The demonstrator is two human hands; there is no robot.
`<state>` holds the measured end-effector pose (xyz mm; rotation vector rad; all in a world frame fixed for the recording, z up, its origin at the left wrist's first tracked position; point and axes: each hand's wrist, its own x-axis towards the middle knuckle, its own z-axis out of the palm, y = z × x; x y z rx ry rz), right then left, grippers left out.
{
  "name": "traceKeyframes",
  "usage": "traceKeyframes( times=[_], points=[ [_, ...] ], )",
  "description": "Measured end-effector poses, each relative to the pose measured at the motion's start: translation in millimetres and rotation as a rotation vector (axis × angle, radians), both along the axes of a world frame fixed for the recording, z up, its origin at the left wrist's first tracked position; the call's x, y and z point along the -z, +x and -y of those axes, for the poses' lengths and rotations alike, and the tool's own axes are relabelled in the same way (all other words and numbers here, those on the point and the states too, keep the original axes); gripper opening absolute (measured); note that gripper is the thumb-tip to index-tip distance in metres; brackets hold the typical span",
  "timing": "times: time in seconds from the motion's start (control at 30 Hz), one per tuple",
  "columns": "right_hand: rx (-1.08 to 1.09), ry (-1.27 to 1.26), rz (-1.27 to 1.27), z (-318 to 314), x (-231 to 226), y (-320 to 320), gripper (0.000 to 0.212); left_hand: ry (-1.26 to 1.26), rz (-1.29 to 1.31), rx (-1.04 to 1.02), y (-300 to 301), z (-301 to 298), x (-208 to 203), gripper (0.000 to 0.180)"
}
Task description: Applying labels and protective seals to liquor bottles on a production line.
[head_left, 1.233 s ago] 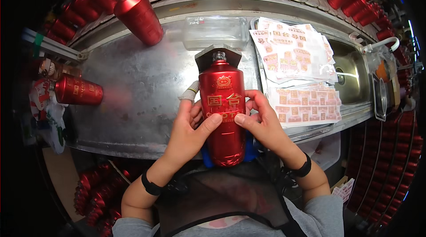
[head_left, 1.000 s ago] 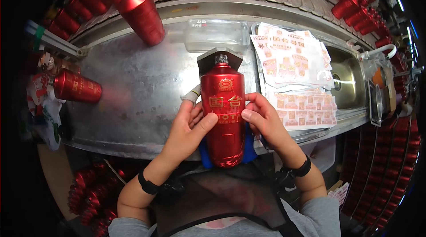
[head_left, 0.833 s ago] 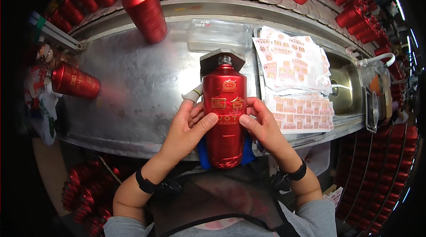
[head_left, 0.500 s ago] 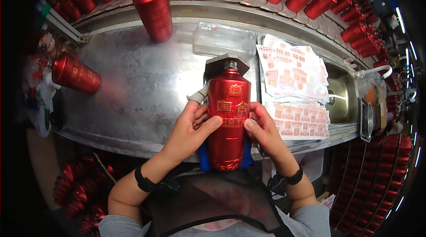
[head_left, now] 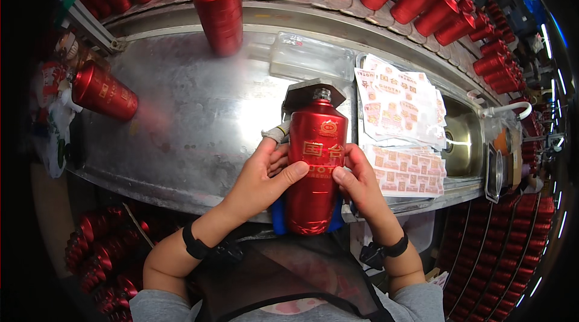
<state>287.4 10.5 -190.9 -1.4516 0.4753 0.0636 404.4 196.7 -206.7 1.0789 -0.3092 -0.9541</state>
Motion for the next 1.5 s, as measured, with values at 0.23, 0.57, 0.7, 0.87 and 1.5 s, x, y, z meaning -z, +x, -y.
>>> traceKeyframes(
  times=[0.23,0.57,0.7,0.87,1.5],
  points=[
    [-0.047,0.136,-0.058,11,-3,1,0.043,0.029,0.017,0.004,4,2,3,0.073],
    [-0.017,-0.033,-0.093,22,2,4,0.032,0.066,0.095,-0.017,6,12,-7,0.075],
    [0.399,0.480,-0.012,52,10,5,0.032,0.082,0.083,-0.042,3,22,-18,0.079],
    [0.449,-0.010,0.217,24,-21,16,0.039,0.085,0.104,-0.054,3,19,-13,0.081],
    [-0.111,-0.867,0.472,18,-67,51,0.020,0.064,0.186,-0.052,-7,4,-6,0.078]
  ],
)
